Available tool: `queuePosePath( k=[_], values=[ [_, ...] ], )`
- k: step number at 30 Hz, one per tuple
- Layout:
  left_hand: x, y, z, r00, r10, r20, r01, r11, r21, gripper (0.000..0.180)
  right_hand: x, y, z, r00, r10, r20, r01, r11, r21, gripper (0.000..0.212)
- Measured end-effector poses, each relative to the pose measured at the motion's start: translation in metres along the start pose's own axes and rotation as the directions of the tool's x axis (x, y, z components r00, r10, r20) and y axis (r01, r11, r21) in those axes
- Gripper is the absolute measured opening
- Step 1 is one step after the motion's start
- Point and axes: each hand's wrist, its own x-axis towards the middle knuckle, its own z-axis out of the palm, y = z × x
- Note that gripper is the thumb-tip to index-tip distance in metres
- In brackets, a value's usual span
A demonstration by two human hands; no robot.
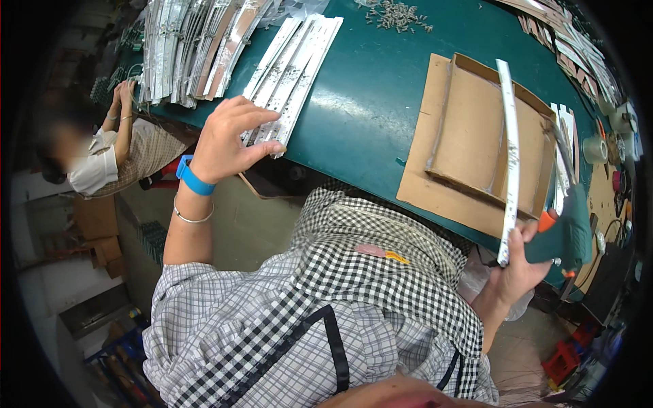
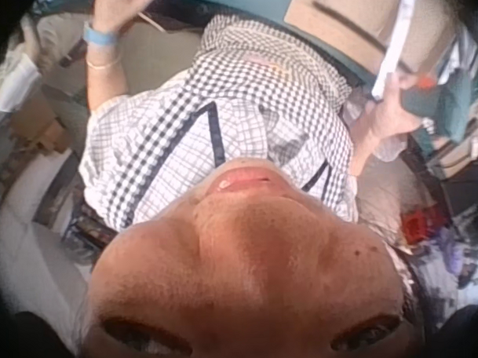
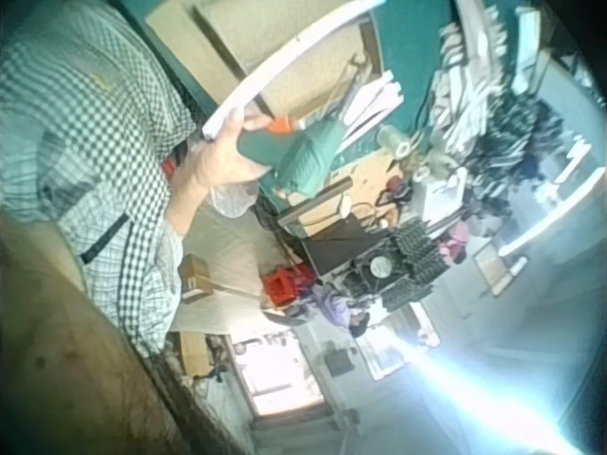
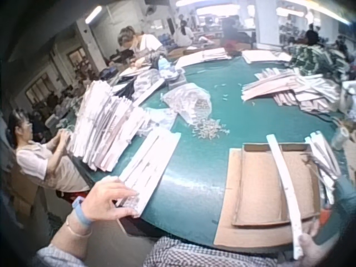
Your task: The person assembles LED strips by picking up strips, placing small components onto them by hand, applying adhesive with a glue gun, and setting the completed strips aside.
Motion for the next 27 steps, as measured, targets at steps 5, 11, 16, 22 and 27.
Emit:
queuePosePath(
  k=[5, 11, 16, 22, 27],
  values=[
    [0.055, 0.003, -0.001, 0.986, 0.147, -0.085, -0.137, 0.985, 0.108, 0.030, -0.004, 0.012, 0.031, 0.998, 0.016, -0.060, -0.015, 1.000, 0.022, 0.065],
    [0.167, -0.024, 0.045, 0.927, 0.309, -0.212, -0.288, 0.949, 0.127, 0.014, -0.004, 0.029, 0.033, 0.996, -0.082, -0.035, 0.072, 0.970, -0.231, 0.053],
    [0.253, -0.022, 0.099, 0.978, 0.045, -0.205, -0.060, 0.996, -0.064, 0.019, -0.006, 0.025, 0.024, 0.983, -0.171, -0.072, 0.148, 0.955, -0.257, 0.048],
    [0.287, -0.017, 0.130, 0.984, -0.168, -0.064, 0.164, 0.985, -0.055, 0.024, -0.005, 0.017, 0.018, 0.990, -0.119, -0.075, 0.098, 0.968, -0.232, 0.043],
    [0.271, -0.005, 0.129, 0.994, -0.100, -0.040, 0.098, 0.994, -0.049, 0.021, -0.001, 0.017, 0.012, 0.992, -0.099, -0.080, 0.083, 0.979, -0.185, 0.044]
  ],
)
